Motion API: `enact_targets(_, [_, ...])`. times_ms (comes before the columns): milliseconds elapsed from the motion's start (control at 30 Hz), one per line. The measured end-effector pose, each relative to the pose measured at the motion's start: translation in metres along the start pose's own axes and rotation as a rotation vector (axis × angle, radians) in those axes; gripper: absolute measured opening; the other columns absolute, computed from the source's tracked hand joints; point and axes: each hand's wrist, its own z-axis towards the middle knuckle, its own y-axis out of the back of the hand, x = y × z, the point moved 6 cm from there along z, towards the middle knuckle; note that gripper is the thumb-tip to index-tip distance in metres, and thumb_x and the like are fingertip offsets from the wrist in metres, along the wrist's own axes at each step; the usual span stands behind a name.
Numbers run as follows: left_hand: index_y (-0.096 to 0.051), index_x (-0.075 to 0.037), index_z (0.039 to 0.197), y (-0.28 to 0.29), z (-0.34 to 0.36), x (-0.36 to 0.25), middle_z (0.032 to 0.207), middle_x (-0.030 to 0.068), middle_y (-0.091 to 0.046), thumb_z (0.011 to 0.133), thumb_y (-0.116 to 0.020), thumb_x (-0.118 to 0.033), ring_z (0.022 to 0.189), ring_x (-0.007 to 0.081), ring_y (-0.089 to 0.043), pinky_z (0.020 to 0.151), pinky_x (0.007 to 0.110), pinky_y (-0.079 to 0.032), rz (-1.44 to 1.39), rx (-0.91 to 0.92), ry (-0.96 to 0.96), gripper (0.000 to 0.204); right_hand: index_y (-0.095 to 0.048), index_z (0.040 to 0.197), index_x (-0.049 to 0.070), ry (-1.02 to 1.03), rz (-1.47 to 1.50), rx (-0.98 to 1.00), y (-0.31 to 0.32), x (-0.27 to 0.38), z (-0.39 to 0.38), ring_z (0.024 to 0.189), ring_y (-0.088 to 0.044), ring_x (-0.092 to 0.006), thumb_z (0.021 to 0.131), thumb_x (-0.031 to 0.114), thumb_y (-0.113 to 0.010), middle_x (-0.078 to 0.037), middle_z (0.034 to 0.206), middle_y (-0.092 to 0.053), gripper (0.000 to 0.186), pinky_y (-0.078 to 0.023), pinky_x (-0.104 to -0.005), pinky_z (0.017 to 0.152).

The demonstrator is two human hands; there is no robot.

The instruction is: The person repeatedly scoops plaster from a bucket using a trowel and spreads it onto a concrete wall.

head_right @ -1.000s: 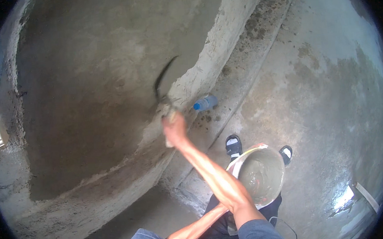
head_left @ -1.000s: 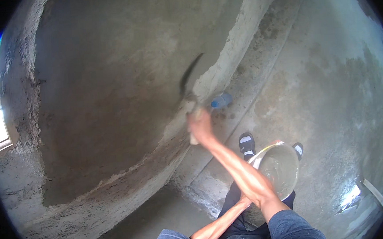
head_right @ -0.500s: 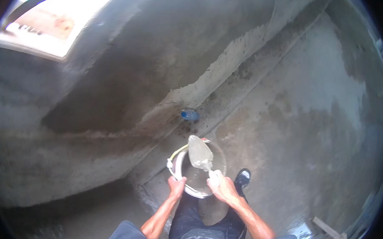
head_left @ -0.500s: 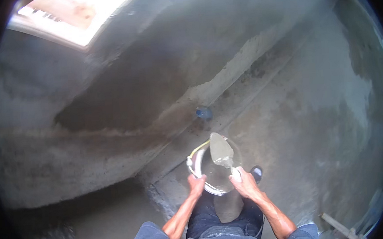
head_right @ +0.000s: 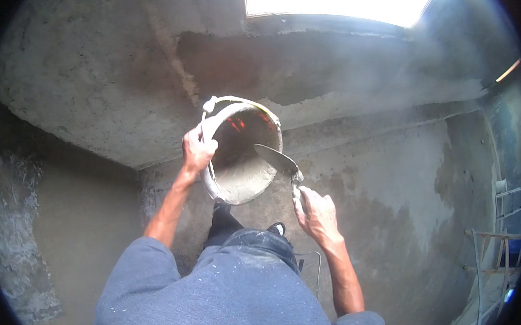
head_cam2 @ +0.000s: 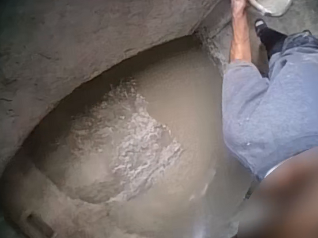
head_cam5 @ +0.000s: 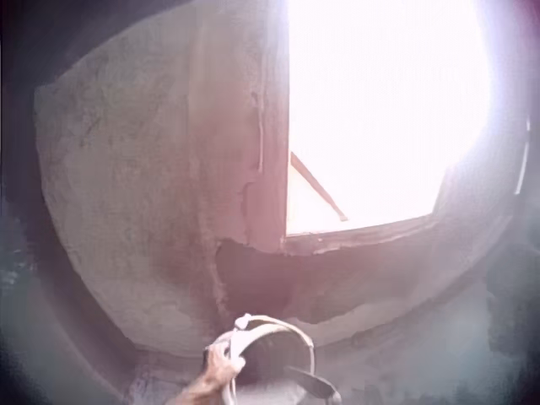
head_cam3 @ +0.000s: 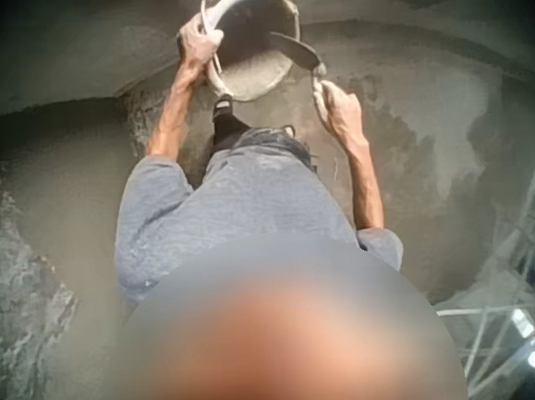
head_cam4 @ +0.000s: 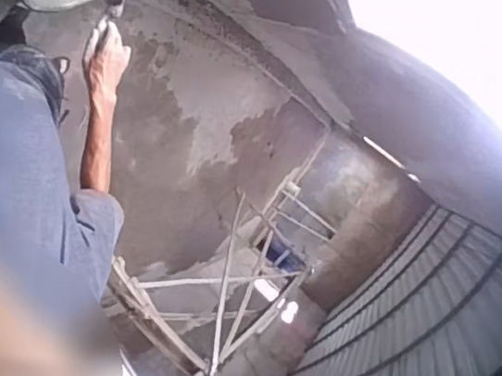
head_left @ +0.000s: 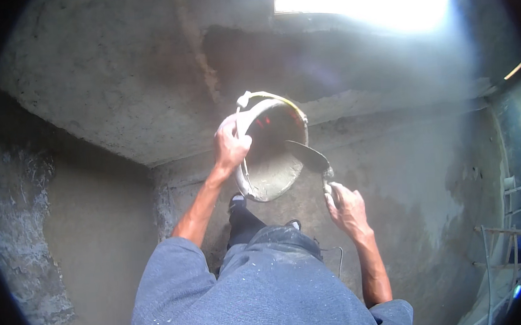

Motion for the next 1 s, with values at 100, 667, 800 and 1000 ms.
enact_targets(100, [-0.067, -0.001, 0.103, 0.013, 0.001, -0.02, 0.067, -0.0016, -0.056, 0.065, -0.056, -0.007, 0.059, 0.0064, -0.046, 0.055, 0.025, -0.041, -0.165, 0.109, 0.006, 0.039, -0.057, 0.109, 0.006, 0.08, -0.197, 0.021, 0.008, 0.015, -0.01, 0.079, -0.057, -0.0227, 0.077, 0.021, -0.07, -0.009, 0.086, -0.059, 0.037, -0.041, -0.0355, 0.07])
enact_targets(667, [-0.067, 0.002, 0.094, 0.035, 0.08, -0.136, 0.066, -0.0049, -0.052, 0.068, -0.055, -0.003, 0.058, 0.0028, -0.043, 0.051, 0.022, -0.036, -0.257, 0.512, -0.328, 0.029, -0.056, 0.111, 0.006, 0.286, -1.117, -0.021, 0.038, 0.071, 0.118, 0.087, -0.061, -0.0183, 0.074, 0.014, -0.063, -0.004, 0.089, -0.062, 0.038, -0.044, -0.0339, 0.078])
enact_targets(800, [-0.067, 0.002, 0.099, 0.038, 0.076, -0.138, 0.066, -0.0048, -0.052, 0.068, -0.055, -0.004, 0.058, 0.003, -0.043, 0.052, 0.022, -0.038, -0.286, 0.547, -0.323, 0.034, -0.059, 0.111, 0.007, 0.356, -1.102, -0.051, 0.031, 0.086, 0.127, 0.089, -0.06, -0.0181, 0.075, 0.014, -0.062, -0.005, 0.09, -0.061, 0.036, -0.044, -0.0339, 0.08])
enact_targets(1000, [-0.068, 0.002, 0.097, 0.042, 0.078, -0.132, 0.067, -0.004, -0.054, 0.067, -0.056, -0.005, 0.06, 0.0039, -0.045, 0.054, 0.022, -0.04, -0.315, 0.525, -0.32, 0.032, -0.061, 0.109, 0.008, 0.448, -1.143, -0.057, 0.006, 0.094, 0.13, 0.09, -0.06, -0.0182, 0.076, 0.015, -0.062, -0.004, 0.09, -0.06, 0.033, -0.044, -0.0337, 0.082])
